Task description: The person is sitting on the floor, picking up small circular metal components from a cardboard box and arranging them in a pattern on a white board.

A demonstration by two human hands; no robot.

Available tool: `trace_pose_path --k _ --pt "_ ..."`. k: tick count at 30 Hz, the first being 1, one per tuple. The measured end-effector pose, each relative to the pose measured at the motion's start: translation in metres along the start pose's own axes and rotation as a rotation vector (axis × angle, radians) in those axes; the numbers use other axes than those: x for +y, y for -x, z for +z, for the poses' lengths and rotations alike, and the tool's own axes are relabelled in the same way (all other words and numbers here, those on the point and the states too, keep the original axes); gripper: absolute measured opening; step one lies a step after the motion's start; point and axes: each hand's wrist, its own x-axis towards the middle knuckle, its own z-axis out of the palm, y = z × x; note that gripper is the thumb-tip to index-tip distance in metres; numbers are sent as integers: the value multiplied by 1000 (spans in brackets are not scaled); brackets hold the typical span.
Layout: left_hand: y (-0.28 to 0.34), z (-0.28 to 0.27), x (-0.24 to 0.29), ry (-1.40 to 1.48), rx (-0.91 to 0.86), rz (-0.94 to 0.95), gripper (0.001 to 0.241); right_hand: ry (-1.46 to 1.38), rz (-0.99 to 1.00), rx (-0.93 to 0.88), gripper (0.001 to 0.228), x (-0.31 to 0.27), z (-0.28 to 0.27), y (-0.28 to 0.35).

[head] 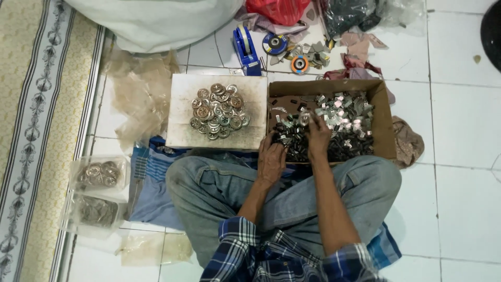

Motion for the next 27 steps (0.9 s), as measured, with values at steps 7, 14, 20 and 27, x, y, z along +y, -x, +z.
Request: trace_pose_path --k 7,14,20,27 --pt "-8 -36 31 98 187 -110 18 307 -384 -69 27 -51 -2 81" --pt "-6 -95 -26 68 381 -361 12 340 -456 -231 21 -56 80 114" --pt "-24 -119 -90 -193 403 -497 19 432 -601 -494 24 -61 164 111" --pt "-28 -91 -93 -510 494 -504 70 789 -983 -328 50 -8 176 87"
